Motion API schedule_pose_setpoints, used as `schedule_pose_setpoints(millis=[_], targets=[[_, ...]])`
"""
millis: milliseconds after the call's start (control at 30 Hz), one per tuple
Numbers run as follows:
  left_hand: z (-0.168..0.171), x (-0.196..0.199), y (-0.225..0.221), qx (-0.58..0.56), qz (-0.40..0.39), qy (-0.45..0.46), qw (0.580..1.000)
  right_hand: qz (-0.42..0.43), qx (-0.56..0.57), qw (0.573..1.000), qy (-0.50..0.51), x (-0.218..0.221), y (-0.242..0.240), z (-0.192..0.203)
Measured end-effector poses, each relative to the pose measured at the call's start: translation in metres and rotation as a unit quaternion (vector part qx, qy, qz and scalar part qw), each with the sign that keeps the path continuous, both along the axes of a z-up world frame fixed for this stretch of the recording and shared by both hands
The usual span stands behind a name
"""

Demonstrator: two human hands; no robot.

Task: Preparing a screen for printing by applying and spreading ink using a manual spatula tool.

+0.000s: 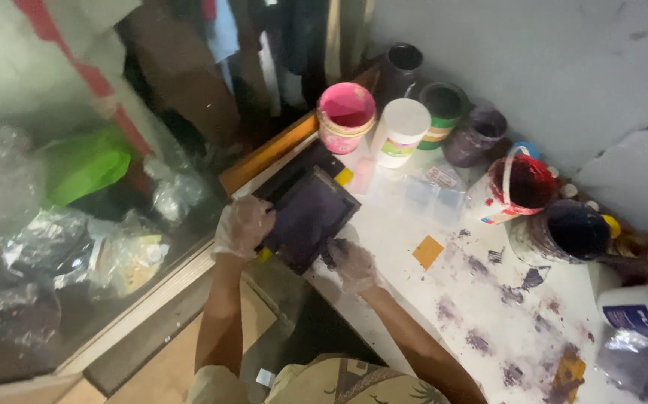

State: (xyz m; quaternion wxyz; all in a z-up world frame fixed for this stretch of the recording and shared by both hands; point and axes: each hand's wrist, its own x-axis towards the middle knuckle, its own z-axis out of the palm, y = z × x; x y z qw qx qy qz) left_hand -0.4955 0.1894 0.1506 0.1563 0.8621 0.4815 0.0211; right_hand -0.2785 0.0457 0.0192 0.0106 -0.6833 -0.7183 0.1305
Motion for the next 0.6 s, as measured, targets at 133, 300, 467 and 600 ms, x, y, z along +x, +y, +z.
schedule_pose_setpoints(millis=[133,300,467,600], targets=[[-0.021,0.002,-0.005,0.274,-0.023,-0.163,0.947,-0.253,0.046,0.928,0.269,-0.025,-0.016,0.066],[0.026,0.033,-0.047,0.386,-0.071,-0.159,0.906,-0.520,0.127,0.637,0.554,-0.024,-0.040,0.133],[-0.005,0.100,-0.088,0.384,-0.080,-0.267,0.880,-0.600,0.186,0.597,0.498,0.023,-0.098,0.193],[0.006,0.167,-0.149,0.158,-0.115,-0.229,0.954,-0.678,0.105,0.582,0.436,0.073,-0.152,0.215]])
